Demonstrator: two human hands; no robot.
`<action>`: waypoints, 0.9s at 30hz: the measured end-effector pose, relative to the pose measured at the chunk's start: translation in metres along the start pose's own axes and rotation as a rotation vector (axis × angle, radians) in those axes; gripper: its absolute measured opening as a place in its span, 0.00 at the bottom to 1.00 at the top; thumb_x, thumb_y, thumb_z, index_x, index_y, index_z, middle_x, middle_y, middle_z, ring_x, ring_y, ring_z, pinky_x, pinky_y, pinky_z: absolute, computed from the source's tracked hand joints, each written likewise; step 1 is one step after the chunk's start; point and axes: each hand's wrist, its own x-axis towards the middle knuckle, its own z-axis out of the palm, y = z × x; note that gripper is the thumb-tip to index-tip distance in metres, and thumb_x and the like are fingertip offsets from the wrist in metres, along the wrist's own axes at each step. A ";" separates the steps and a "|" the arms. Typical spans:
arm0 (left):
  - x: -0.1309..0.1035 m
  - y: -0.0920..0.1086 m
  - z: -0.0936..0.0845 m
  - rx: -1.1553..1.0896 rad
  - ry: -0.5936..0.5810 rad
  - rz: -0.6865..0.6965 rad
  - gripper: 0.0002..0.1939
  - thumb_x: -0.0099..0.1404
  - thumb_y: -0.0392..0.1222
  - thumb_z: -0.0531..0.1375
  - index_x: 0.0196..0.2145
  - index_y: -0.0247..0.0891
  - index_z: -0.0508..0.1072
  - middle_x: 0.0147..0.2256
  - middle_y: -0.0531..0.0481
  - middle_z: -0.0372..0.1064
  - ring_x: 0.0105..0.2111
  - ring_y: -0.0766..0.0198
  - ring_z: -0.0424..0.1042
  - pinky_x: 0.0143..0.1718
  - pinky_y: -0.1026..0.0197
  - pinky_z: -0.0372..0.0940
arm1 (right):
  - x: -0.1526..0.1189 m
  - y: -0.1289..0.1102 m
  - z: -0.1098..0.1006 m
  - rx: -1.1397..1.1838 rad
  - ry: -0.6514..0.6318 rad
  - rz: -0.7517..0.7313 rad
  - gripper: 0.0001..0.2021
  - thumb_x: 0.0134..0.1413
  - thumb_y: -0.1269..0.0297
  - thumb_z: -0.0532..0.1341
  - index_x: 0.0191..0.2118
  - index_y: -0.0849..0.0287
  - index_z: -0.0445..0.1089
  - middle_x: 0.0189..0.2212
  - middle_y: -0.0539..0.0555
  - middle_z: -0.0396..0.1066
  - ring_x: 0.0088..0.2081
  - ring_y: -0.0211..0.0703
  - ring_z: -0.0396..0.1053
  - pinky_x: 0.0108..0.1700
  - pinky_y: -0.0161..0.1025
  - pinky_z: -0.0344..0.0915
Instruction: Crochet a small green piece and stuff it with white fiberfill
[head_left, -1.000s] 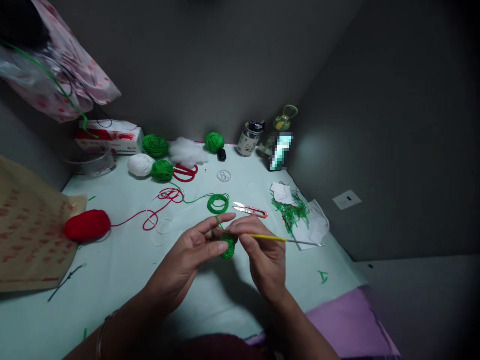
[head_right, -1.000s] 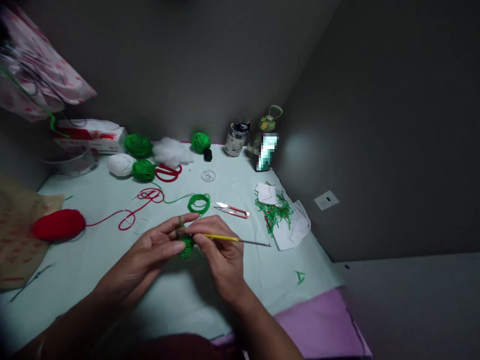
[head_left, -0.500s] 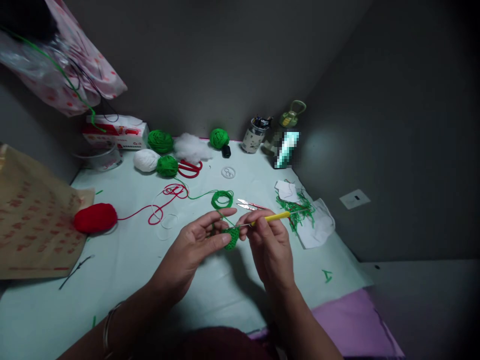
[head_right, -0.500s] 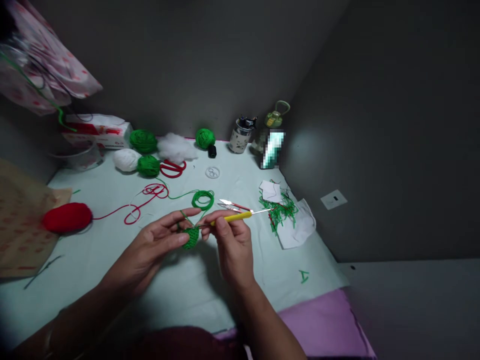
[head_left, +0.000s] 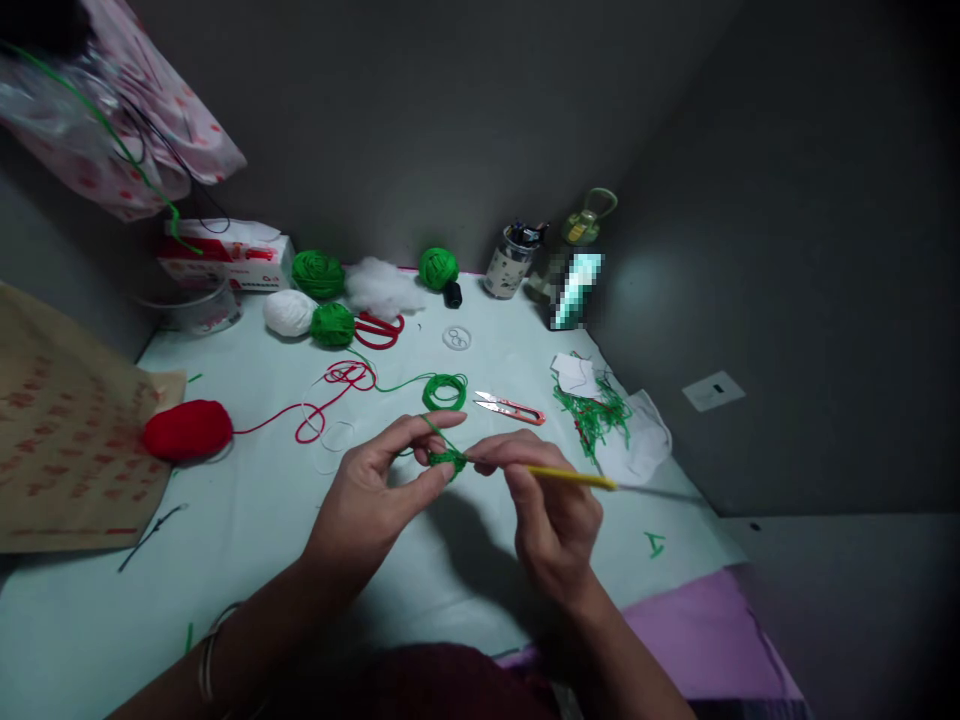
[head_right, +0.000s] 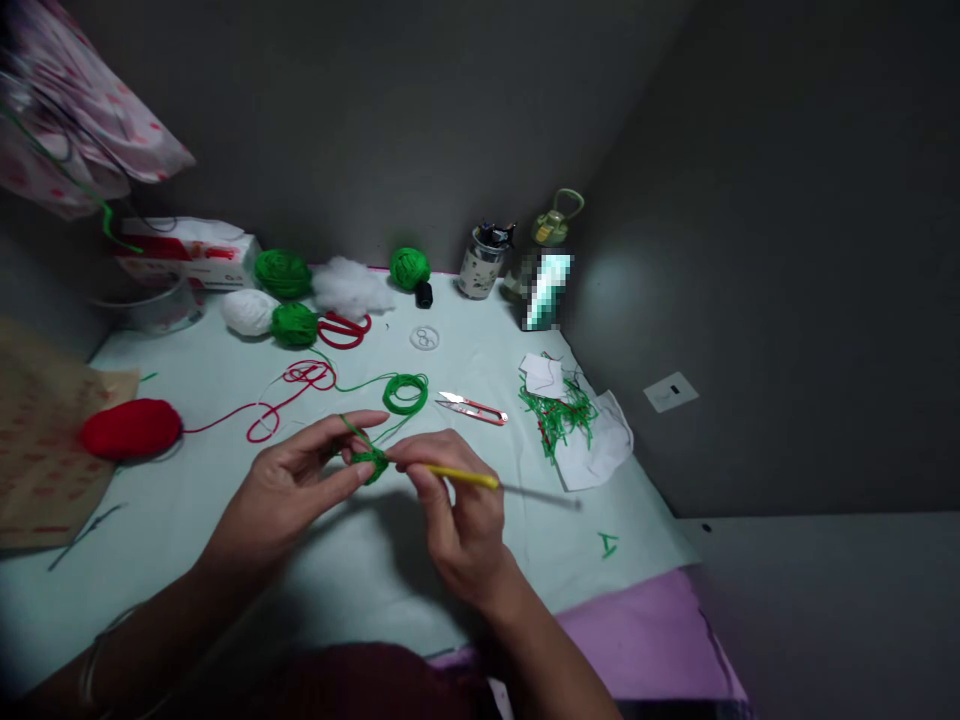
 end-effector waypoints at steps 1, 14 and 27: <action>-0.001 -0.001 0.001 0.028 0.020 0.020 0.19 0.62 0.35 0.66 0.49 0.55 0.80 0.34 0.56 0.67 0.39 0.65 0.65 0.50 0.58 0.57 | -0.001 0.000 0.001 -0.081 -0.021 -0.091 0.13 0.67 0.74 0.54 0.48 0.57 0.72 0.38 0.56 0.77 0.39 0.43 0.74 0.40 0.43 0.73; 0.003 -0.001 0.003 -0.586 -0.081 -0.256 0.21 0.60 0.37 0.70 0.52 0.43 0.79 0.33 0.54 0.67 0.33 0.71 0.64 0.40 0.68 0.60 | -0.001 0.002 0.002 0.138 0.200 0.111 0.13 0.67 0.71 0.56 0.43 0.50 0.78 0.34 0.51 0.75 0.33 0.41 0.71 0.34 0.42 0.70; 0.006 0.000 0.008 -0.609 -0.122 -0.283 0.22 0.60 0.38 0.70 0.52 0.40 0.79 0.34 0.51 0.74 0.38 0.64 0.70 0.48 0.60 0.62 | -0.003 0.003 0.004 -0.298 -0.008 -0.149 0.17 0.61 0.74 0.62 0.51 0.47 0.77 0.44 0.55 0.78 0.44 0.47 0.75 0.43 0.47 0.75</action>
